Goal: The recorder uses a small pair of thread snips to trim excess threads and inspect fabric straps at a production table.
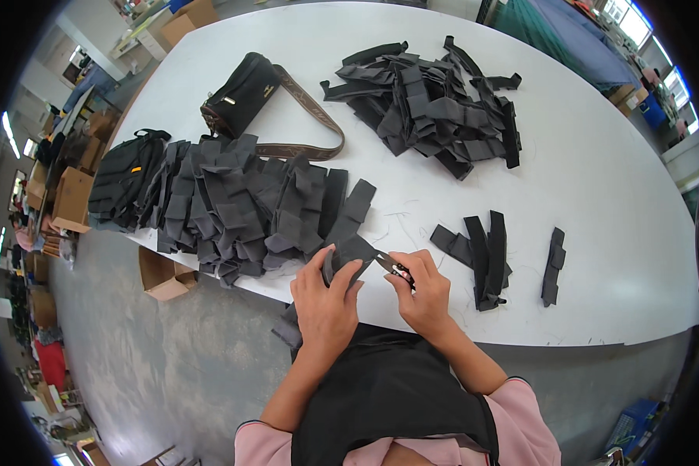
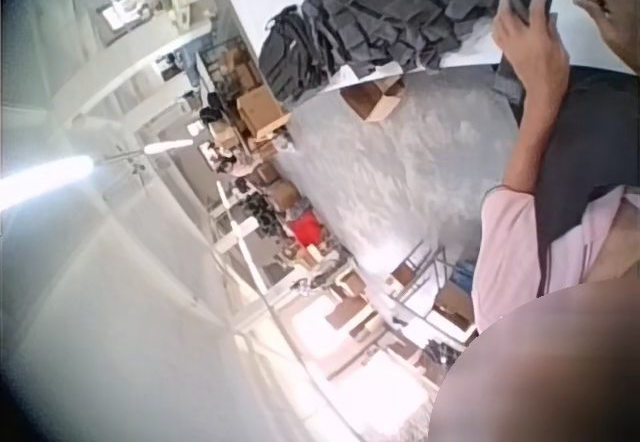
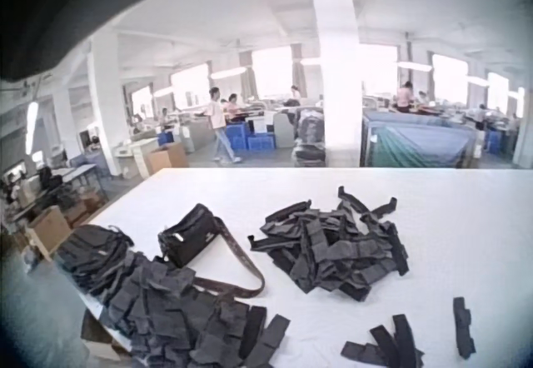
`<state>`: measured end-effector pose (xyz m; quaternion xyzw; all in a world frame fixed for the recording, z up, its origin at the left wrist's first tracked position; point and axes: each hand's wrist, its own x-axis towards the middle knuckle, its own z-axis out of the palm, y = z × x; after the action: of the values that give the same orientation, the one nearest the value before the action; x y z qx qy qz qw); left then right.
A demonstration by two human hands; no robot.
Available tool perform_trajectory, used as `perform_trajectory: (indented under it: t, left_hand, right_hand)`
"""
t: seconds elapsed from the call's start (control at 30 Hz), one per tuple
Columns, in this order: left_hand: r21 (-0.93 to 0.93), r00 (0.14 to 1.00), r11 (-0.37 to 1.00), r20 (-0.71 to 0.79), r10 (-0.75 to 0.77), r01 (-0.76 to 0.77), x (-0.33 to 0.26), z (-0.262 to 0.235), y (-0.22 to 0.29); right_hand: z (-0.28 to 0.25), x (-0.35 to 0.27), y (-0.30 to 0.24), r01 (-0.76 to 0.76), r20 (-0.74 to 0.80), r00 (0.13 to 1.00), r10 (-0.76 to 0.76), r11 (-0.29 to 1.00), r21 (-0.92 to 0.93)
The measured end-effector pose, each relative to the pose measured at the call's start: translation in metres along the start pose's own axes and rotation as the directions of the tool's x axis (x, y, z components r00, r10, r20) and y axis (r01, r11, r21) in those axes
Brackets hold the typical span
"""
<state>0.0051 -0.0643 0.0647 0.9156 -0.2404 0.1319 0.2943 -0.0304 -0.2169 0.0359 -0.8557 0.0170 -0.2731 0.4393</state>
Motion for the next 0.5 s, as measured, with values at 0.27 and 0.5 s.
perform_trajectory:
  t: [0.27,0.5]
  left_hand:
    - [-0.003,0.999,1.000,-0.047,0.011,-0.011,0.001,0.007,-0.008]
    - [-0.119,1.000,0.993,0.002,-0.017,0.017,0.005,0.013,0.002]
  right_hand:
    - [0.002,0.004,0.006,-0.077,-0.046,0.995,0.083,0.990,0.121]
    - [-0.001,0.014,0.003,-0.559,0.326,0.808,0.492,0.462,0.689]
